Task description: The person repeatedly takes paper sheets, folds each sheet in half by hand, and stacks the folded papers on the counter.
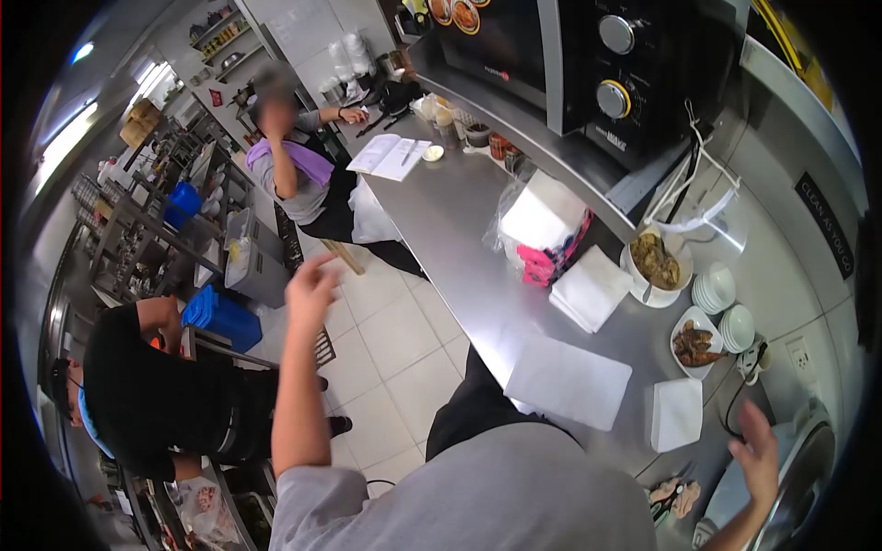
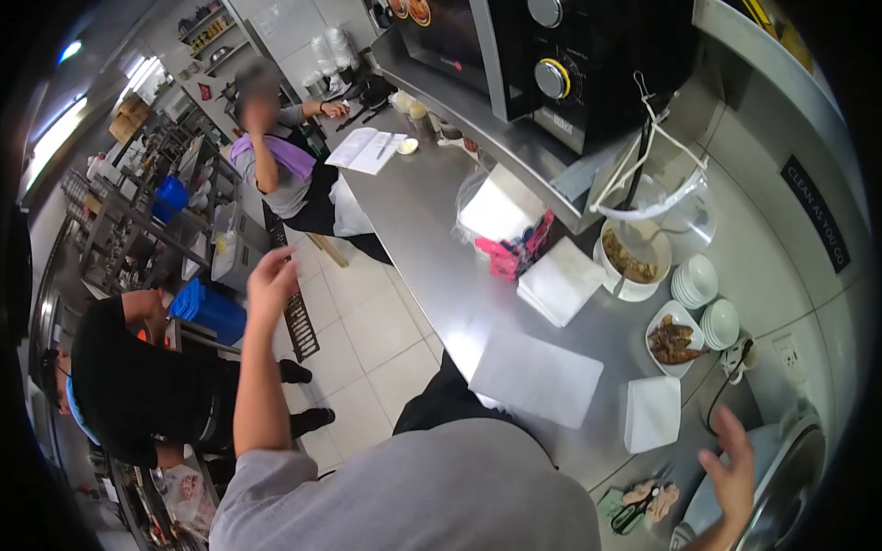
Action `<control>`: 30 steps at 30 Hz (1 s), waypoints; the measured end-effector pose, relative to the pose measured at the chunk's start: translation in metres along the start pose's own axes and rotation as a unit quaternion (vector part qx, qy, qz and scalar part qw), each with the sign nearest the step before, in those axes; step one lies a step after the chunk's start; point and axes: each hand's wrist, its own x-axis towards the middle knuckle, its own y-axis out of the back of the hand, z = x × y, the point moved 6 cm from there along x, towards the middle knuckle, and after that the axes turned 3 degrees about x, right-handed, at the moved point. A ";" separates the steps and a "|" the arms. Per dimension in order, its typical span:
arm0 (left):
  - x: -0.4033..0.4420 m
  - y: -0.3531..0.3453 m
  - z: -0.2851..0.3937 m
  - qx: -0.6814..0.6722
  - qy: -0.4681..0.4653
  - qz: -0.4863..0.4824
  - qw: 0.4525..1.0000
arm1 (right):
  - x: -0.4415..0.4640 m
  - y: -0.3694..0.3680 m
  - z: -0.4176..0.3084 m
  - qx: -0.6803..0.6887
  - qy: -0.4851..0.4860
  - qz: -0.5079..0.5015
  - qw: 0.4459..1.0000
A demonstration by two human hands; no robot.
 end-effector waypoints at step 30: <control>-0.177 -0.256 -0.258 0.237 0.109 -0.345 0.902 | 0.133 -0.340 0.063 -0.229 0.297 -0.009 0.927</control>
